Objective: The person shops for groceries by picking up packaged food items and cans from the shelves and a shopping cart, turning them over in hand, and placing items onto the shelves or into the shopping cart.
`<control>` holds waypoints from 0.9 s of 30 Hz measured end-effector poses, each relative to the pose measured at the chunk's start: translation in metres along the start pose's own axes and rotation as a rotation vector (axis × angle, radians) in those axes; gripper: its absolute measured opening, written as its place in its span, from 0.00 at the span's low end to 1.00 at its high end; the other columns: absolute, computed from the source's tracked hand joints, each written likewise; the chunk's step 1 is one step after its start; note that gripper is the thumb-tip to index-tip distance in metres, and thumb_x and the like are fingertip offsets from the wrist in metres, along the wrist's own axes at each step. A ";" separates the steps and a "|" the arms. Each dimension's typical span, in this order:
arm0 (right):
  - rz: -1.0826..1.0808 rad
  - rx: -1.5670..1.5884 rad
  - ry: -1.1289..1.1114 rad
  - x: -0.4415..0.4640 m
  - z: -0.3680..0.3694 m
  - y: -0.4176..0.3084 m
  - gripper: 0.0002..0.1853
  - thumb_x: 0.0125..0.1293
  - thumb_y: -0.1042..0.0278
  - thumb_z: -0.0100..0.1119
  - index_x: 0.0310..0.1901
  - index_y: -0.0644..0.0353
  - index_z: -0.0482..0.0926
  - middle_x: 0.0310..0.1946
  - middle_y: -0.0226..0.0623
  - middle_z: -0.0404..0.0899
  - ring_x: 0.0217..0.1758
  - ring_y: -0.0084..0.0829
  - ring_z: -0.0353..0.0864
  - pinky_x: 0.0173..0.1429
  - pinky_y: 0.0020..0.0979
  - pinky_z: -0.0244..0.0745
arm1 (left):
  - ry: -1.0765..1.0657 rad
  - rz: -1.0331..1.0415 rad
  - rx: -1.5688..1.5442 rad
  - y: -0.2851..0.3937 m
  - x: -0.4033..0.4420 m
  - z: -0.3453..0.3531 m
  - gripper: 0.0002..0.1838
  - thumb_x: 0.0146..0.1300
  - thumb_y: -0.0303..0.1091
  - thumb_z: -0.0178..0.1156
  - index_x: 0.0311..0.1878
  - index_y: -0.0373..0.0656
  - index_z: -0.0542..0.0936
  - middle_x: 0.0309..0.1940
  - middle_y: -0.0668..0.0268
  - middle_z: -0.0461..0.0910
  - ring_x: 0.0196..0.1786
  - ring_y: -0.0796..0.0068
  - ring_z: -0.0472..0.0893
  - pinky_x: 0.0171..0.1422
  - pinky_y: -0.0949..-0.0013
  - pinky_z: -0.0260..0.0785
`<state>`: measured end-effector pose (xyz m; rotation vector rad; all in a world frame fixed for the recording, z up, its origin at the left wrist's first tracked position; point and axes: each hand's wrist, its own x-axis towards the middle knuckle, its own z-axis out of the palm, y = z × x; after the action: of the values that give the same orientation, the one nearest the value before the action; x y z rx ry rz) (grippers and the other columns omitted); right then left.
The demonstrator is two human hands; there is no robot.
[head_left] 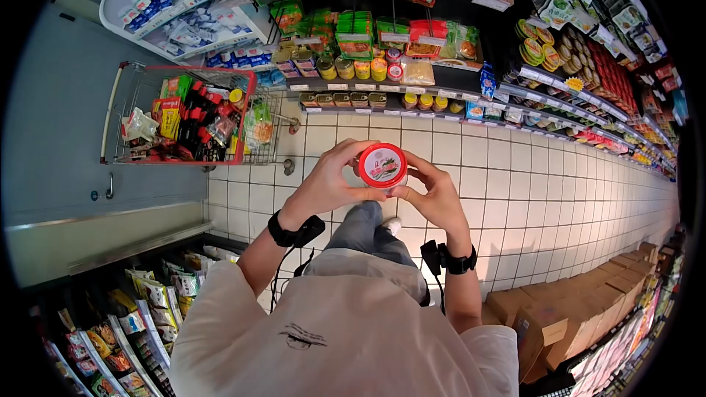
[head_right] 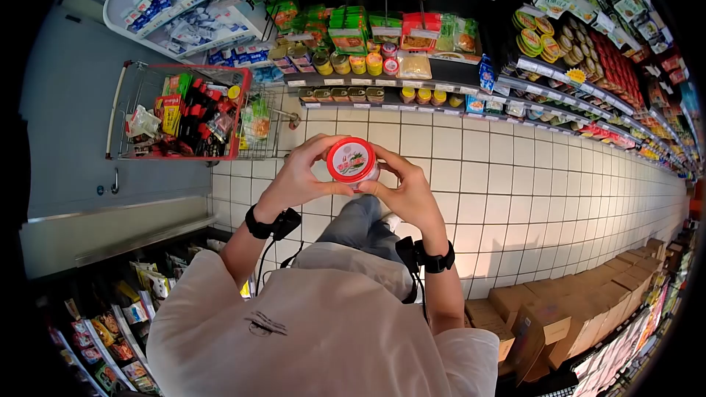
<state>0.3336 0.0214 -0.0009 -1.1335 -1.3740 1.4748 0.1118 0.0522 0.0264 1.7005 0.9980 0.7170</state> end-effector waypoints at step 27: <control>0.355 -0.373 -0.278 0.302 -0.139 0.376 0.37 0.35 0.70 0.81 0.53 0.66 0.77 0.46 0.48 0.82 0.49 0.44 0.82 0.56 0.35 0.76 | -0.296 -0.390 0.066 -0.400 0.274 0.075 0.37 0.46 0.30 0.75 0.60 0.40 0.68 0.49 0.54 0.76 0.56 0.52 0.76 0.62 0.58 0.69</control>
<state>0.3921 0.3170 -0.4019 -1.5101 -1.7602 1.7202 0.1930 0.3228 -0.3748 1.5471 1.1046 0.1746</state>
